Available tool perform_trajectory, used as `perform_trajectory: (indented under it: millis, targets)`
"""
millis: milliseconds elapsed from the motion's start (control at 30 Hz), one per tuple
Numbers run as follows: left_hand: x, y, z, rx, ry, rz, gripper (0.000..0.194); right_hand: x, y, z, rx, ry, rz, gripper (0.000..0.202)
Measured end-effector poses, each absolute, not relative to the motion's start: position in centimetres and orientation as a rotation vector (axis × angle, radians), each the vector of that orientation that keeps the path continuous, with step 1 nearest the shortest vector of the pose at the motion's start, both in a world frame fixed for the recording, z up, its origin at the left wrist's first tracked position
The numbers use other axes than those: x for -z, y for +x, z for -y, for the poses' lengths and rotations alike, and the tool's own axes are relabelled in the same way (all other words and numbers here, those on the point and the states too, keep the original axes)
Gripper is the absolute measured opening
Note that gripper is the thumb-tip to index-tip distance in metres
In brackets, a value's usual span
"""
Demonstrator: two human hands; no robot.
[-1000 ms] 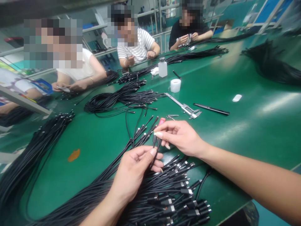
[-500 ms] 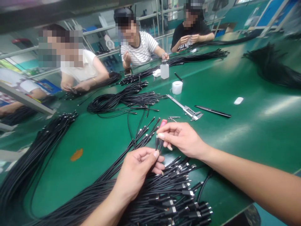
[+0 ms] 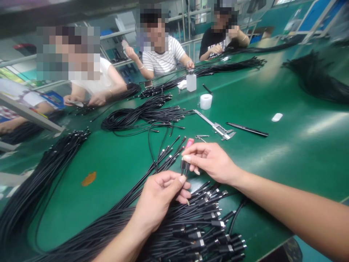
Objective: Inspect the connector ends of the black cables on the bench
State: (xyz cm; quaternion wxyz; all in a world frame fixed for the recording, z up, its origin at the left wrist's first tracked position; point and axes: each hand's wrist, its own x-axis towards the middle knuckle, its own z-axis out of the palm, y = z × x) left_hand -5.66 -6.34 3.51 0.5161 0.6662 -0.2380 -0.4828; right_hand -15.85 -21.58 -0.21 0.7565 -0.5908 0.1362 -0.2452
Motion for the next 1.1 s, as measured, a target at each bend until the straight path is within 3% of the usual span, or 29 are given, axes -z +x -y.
perform_trajectory:
  millis: [1100]
  targets:
    - [-3.47,-5.56,6.24,1.169,1.595,0.627,0.029,-0.07,-16.08,21.53,0.596,-1.362,-0.284,0.023]
